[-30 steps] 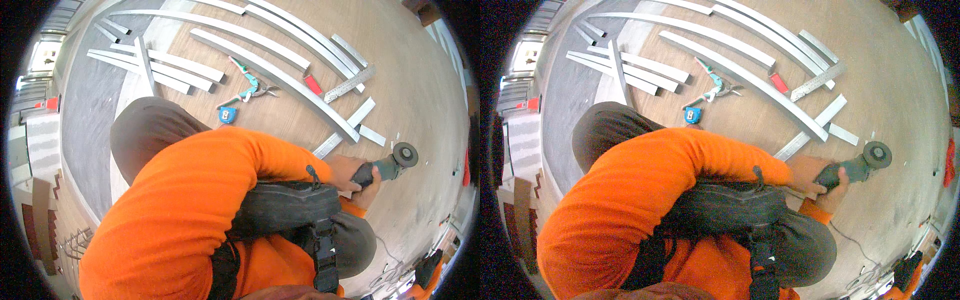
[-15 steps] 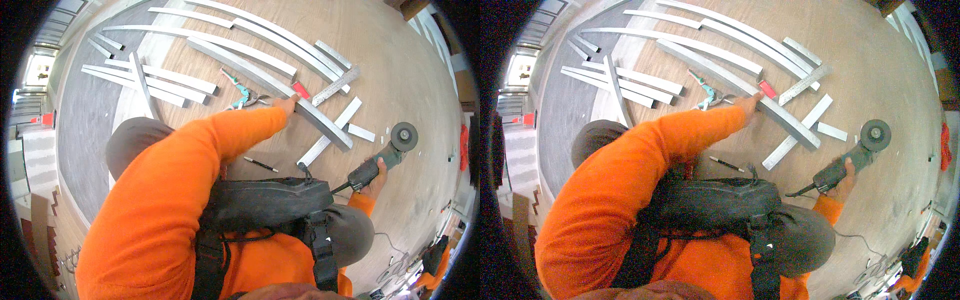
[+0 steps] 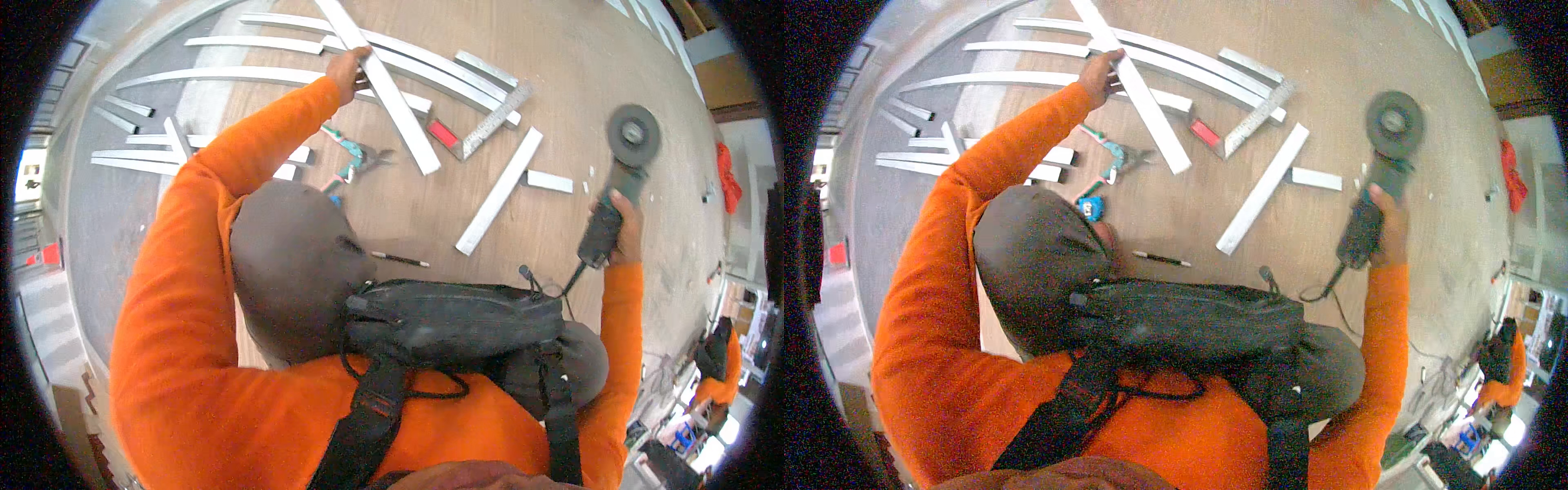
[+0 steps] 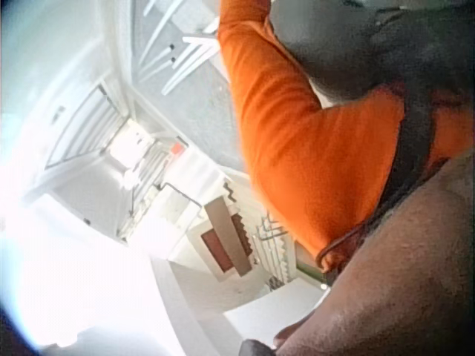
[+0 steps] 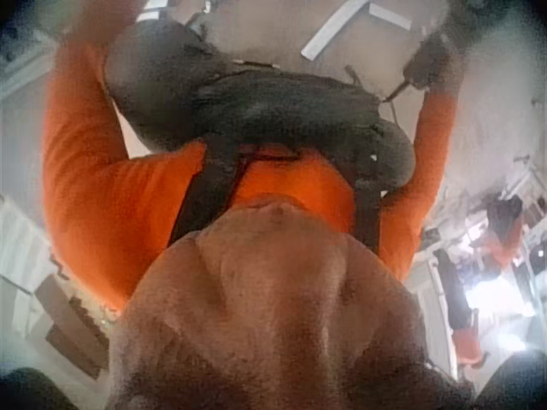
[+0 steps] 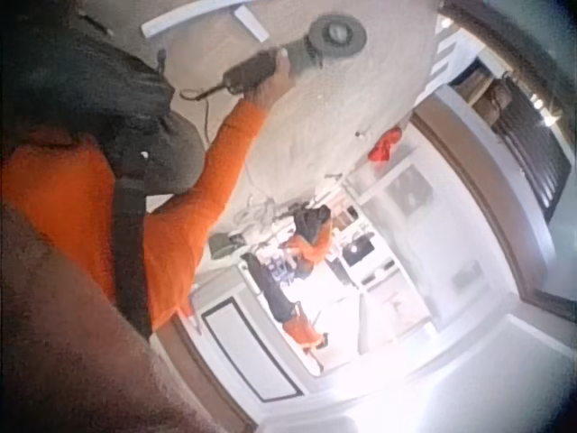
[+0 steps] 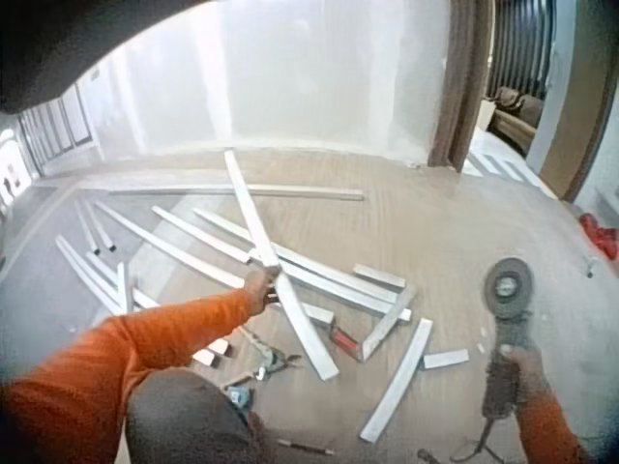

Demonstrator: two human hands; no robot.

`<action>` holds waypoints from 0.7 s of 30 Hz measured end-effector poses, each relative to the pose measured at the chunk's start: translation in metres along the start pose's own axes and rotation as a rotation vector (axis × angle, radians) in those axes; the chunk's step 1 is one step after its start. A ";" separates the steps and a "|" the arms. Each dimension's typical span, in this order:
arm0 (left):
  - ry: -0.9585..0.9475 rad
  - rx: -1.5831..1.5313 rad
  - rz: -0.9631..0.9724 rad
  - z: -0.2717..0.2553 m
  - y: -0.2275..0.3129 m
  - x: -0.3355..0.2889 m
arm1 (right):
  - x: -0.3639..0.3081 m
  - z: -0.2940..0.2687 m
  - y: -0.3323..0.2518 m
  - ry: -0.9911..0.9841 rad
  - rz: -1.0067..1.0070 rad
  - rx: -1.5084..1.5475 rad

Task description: The person measures and marks a metal profile with a ruler and marker, then uses an angle grinder to cut the profile, creating sparks. After cutting, the person uses tin snips to trim and shape the edges of the metal piece.

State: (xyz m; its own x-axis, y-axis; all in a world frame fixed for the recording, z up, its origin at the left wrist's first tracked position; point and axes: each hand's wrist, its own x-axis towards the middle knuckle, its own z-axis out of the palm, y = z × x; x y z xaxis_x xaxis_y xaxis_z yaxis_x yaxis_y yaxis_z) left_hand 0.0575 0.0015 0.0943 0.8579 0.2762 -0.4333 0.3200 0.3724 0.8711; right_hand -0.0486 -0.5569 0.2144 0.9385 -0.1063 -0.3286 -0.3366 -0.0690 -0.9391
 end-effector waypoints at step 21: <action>0.056 -0.384 -0.071 0.031 -0.103 0.064 | -0.038 0.115 0.088 -0.409 -0.089 -0.586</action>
State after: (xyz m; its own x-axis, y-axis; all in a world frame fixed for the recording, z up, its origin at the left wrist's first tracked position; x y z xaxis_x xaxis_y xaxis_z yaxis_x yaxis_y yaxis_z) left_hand 0.0913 -0.0465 -0.0160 0.8122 0.2816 -0.5108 0.1952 0.6940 0.6930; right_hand -0.1051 -0.4447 0.1328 0.8793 0.2965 -0.3726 -0.1364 -0.5930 -0.7936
